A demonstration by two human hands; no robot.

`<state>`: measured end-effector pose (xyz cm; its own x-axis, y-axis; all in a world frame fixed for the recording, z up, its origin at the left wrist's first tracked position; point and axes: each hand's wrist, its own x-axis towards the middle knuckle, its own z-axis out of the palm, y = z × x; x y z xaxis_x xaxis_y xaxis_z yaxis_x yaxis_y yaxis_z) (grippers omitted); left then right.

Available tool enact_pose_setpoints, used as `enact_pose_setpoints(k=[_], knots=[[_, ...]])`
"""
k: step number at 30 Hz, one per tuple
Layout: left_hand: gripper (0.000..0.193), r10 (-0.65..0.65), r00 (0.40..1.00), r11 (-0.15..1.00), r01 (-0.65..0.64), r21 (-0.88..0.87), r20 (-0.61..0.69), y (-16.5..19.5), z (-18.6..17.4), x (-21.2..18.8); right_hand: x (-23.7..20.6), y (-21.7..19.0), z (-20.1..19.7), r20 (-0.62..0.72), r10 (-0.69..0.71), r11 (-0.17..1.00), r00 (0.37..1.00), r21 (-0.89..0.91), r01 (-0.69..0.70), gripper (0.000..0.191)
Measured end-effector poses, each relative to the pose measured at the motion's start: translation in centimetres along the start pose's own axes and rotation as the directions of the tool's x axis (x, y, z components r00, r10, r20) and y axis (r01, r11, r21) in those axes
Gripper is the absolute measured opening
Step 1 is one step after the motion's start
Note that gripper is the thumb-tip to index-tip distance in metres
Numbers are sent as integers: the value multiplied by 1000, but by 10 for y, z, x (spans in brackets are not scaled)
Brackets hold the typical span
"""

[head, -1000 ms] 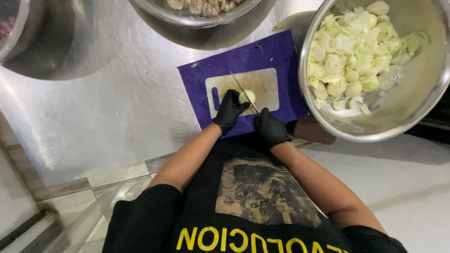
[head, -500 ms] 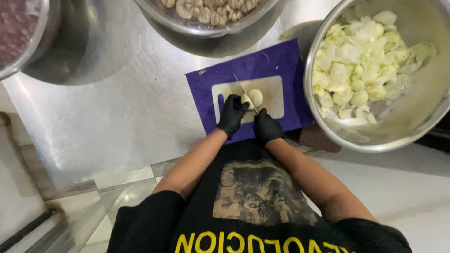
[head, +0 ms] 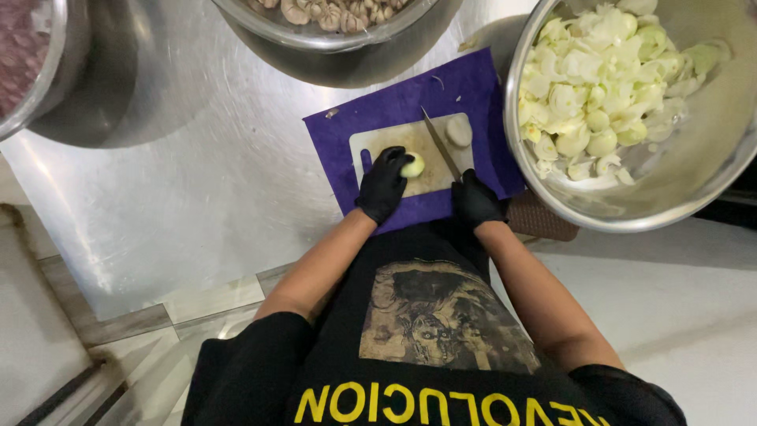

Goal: The person slices peeled onions on a small cutting board with a knife, cutting each onion into slices and transferring the cut slices into a large metal bowl beside the board, repeating with more onions from the workspace.

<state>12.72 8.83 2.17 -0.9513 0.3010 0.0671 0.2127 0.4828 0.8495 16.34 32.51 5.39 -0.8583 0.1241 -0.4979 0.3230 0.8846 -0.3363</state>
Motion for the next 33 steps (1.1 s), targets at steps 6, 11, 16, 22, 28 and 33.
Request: enact_pose_setpoints(k=[6, 11, 16, 22, 28, 33], knots=[[50, 241, 936, 945, -287, 159, 256, 5, -15, -4, -12, 12, 6, -17, -80, 996, 997, 41, 80, 26], [44, 136, 945, 972, -185, 142, 297, 10, -6, 21, -36, -7, 4, 28, -97, 993, 995, 72, 95, 28], [46, 192, 912, 950, -265, 165, 363, 7, -2, 39, -59, -15, -3, 23, -27, 999, 999, 45, 26, 36], [44, 201, 916, 953, -265, 148, 347, 1, -4, 30, -33, -18, 24, 15, -174, 984, 985, 29, 173, 73], [44, 169, 927, 959, -233, 161, 333, 4, -3, 36, -32, -12, 32, 85, -46, 999, 995, 5, 46, 31], [44, 153, 927, 964, -216, 155, 341, 10, -7, 31, -32, -16, 24, 12, -102, 994, 995, -35, 103, 39]])
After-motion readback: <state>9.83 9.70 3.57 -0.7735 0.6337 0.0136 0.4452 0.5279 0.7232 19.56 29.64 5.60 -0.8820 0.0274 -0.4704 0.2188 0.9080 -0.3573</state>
